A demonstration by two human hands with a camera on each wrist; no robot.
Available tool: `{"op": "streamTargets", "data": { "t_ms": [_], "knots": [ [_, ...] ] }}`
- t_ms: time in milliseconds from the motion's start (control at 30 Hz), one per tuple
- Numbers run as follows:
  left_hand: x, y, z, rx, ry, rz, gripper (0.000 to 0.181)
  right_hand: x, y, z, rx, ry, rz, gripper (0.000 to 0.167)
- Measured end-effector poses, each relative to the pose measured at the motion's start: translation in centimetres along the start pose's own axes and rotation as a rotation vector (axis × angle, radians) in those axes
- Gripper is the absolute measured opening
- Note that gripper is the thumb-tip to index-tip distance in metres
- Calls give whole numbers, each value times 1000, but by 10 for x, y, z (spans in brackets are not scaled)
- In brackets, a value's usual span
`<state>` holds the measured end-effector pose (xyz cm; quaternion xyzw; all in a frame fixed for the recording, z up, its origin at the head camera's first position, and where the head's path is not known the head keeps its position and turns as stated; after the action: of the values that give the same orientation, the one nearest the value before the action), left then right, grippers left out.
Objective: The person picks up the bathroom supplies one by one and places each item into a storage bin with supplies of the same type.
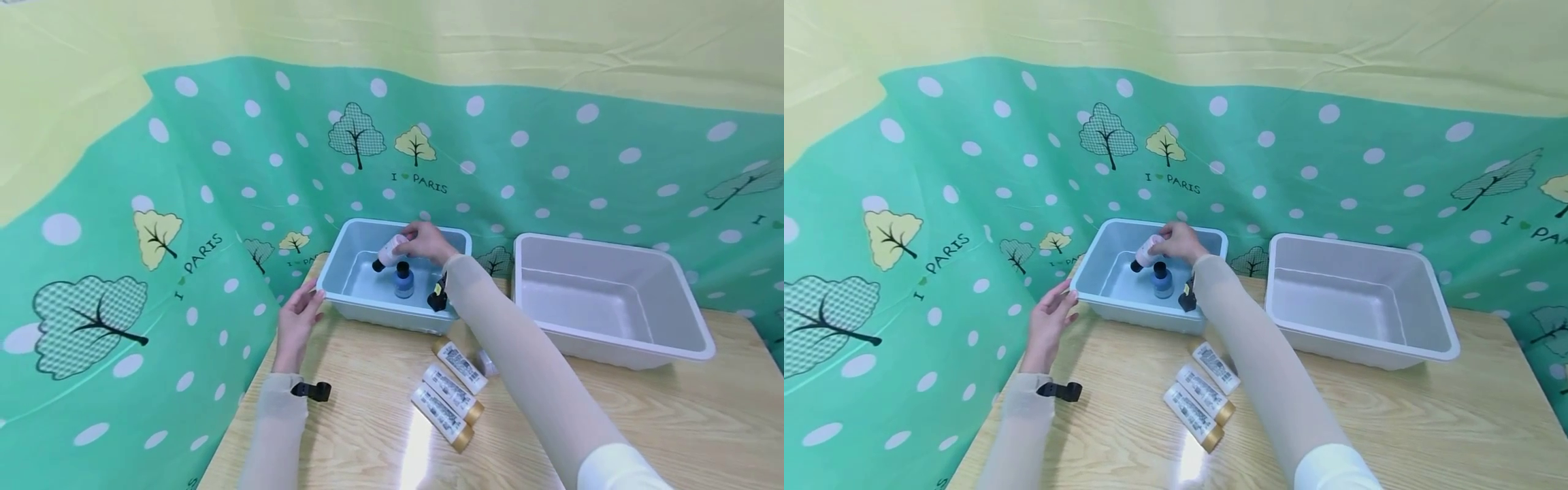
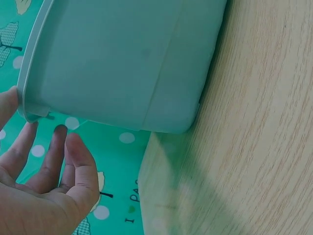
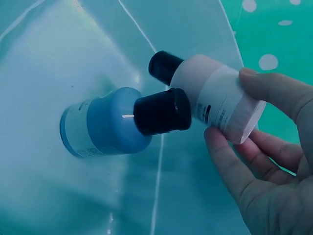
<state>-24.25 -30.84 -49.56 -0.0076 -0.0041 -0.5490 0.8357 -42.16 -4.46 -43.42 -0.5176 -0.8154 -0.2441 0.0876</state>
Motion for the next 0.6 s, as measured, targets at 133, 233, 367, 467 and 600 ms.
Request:
{"op": "streamTargets", "data": {
  "t_ms": [133,233,367,467,600],
  "knots": [
    [0,0,1,-6,5,-2,57,-2,-5,3,-27,33,-11,60],
    [-1,1,2,-13,1,-8,58,0,-6,0,7,109,4,60],
    [-1,1,3,-20,-3,-10,57,-1,-6,-4,51,230,36,57],
    [-1,1,4,-20,-3,-10,56,-5,-7,-2,61,304,43,52],
    [-1,2,3,-18,4,-13,54,-7,-9,8,23,328,61,50]
  ]
}}
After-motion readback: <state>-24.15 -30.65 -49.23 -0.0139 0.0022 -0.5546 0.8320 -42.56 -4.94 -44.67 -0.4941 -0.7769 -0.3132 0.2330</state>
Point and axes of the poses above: each hand's wrist, its own y-axis away from the middle knuckle, its own x-axis out of the back of the hand, z = x × y, the point moved 9 cm from there along -y, towards the middle knuckle, and after that the axes turned 7 degrees about -x, right-handed, at the moved point
